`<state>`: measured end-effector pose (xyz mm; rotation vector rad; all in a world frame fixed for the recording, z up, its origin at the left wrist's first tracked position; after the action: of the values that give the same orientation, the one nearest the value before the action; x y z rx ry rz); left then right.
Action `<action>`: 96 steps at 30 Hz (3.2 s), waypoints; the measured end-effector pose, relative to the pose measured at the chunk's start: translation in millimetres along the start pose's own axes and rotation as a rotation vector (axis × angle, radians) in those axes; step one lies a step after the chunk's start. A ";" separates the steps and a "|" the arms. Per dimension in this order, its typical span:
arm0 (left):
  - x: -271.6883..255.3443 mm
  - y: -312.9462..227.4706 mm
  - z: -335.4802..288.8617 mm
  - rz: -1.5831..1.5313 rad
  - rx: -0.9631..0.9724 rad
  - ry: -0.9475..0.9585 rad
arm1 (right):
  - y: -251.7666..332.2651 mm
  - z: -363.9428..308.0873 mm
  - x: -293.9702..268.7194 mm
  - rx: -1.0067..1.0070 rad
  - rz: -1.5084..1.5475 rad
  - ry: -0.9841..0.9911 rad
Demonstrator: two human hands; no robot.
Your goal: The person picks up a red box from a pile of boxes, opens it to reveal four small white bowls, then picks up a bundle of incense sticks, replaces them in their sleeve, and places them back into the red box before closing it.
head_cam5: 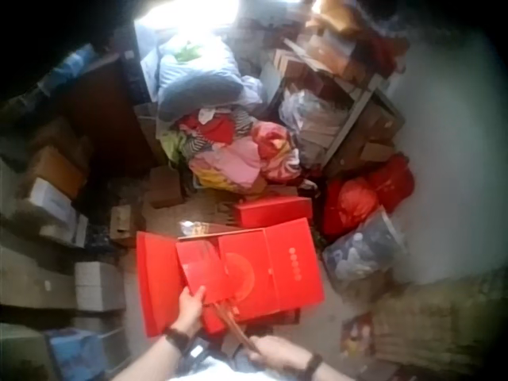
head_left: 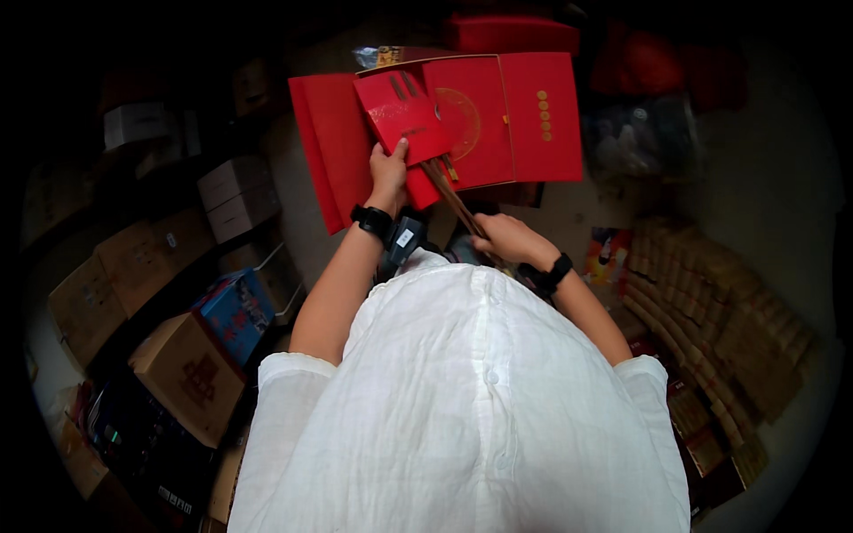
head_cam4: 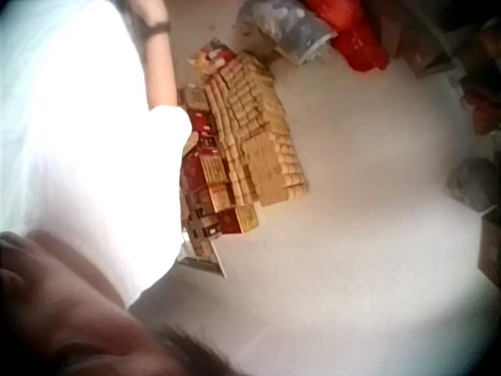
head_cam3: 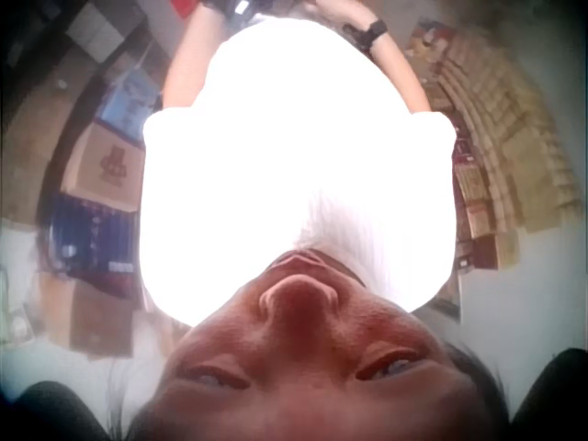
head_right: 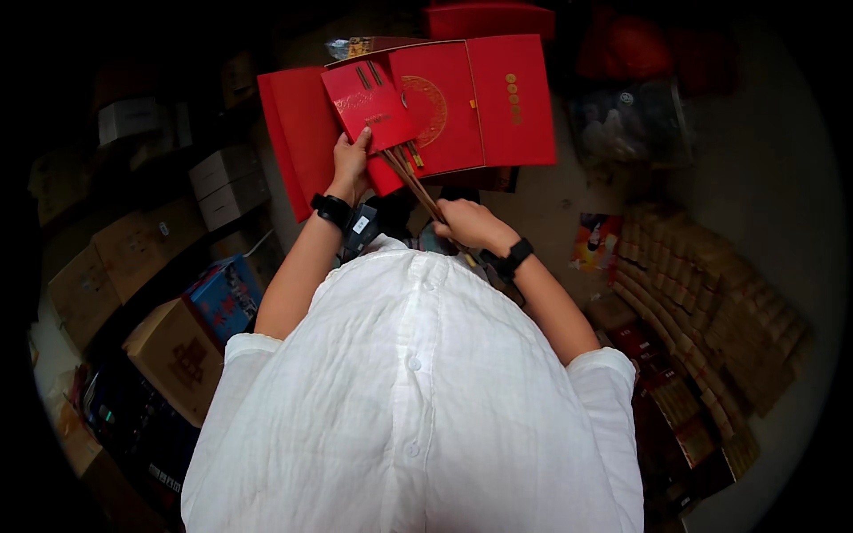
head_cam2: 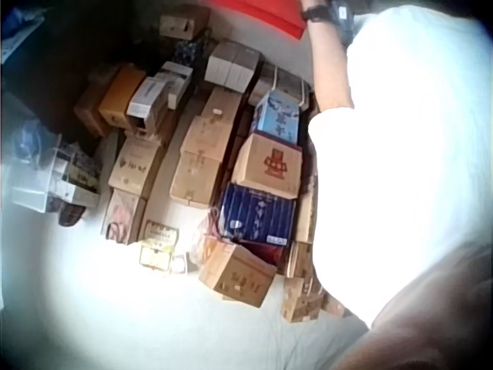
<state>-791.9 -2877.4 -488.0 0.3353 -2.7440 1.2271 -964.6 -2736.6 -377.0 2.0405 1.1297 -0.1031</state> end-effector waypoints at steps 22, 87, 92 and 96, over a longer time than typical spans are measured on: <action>27.1 -98.4 -45.2 1.041 0.408 0.078 | 14.9 -41.1 -50.9 -0.308 0.952 -0.027; 118.7 -126.4 -146.4 0.224 0.102 1.078 | 55.2 -31.5 -35.3 -0.265 1.107 -0.028; 119.8 -126.1 -153.9 0.232 0.127 1.115 | 51.0 -28.9 -36.1 -0.270 1.082 -0.108; 120.5 -127.4 -158.3 0.259 0.123 1.114 | 49.1 -29.3 -36.4 -0.286 1.105 -0.115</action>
<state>-874.5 -2860.1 -267.3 -0.5587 -1.7622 1.1222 -958.1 -2756.4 -312.5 2.0767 -0.1510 0.4569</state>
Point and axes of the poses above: each hand's wrist, its own z-axis towards the middle knuckle, its own x-axis out of the palm, y = z × x, the point moved 7 cm from there along z, towards the middle knuckle, and after that the axes turned 1 degree about y, right-handed, at the moved point
